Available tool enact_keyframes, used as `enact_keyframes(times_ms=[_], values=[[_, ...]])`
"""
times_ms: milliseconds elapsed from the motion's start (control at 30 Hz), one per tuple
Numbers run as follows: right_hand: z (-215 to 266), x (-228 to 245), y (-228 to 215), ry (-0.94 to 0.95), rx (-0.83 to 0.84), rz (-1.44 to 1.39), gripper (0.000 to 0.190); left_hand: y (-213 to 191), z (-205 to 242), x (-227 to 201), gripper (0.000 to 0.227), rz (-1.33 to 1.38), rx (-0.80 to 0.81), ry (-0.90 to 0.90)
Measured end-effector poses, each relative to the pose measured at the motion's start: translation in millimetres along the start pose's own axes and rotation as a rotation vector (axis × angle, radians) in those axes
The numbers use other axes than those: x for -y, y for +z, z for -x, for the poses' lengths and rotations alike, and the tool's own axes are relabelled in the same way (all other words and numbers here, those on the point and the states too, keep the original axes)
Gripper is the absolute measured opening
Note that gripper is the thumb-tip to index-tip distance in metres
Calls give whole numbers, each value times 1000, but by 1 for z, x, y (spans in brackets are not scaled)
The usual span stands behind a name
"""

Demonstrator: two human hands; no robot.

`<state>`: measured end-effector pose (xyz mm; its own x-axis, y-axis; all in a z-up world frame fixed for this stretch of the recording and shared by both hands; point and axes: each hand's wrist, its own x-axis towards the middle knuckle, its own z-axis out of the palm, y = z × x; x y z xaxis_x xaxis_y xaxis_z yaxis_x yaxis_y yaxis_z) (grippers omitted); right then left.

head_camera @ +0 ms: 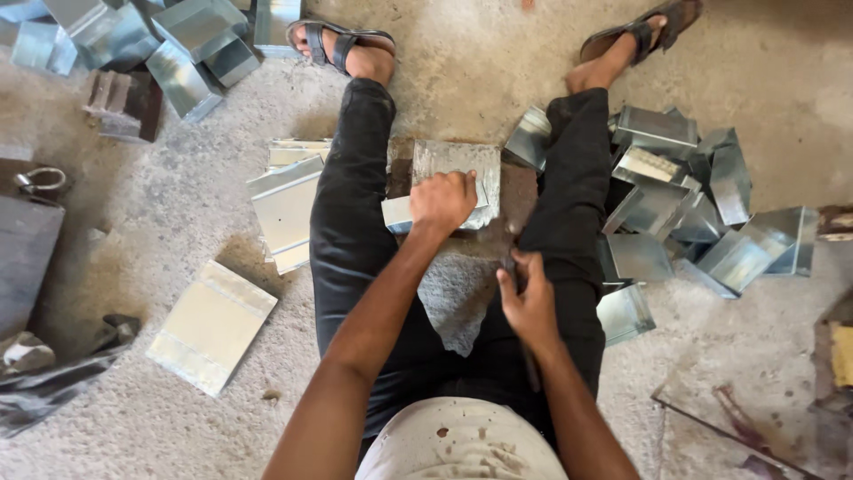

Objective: The person sits on the floor and uses a hammer to strike metal pieces placed on a block between their legs. They repeatedly pick up metal pieces, position them on the block, and hammer them before moving them aside.

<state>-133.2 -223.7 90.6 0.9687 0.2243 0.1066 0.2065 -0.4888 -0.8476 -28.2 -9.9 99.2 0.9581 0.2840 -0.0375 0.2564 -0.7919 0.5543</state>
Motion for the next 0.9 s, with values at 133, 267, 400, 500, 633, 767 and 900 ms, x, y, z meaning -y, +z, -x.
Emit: enact_keyframes(times_ms=[133, 267, 400, 500, 633, 767, 900], values=[[30, 6, 2, 141, 54, -93, 34, 35, 5, 31, 49, 586, -302, -22], [23, 50, -23, 203, 56, -380, 35, 128, -14, 61, 42, 1003, -638, 59], [-4, 93, -72, -547, -190, -444, 38, 172, -19, 65, 30, 736, -906, 265], [-4, 104, -98, -652, -258, -645, 39, 173, -19, 64, 25, 793, -906, 273], [-33, 77, -66, -518, -10, -741, 30, 176, -20, 63, 16, 752, -869, 254], [-52, 92, -31, -489, 78, 180, 22, 173, -22, 68, 21, 450, -1018, 462], [-36, 132, -46, -398, -55, -130, 26, 176, -29, 74, 24, 328, -1118, 532]])
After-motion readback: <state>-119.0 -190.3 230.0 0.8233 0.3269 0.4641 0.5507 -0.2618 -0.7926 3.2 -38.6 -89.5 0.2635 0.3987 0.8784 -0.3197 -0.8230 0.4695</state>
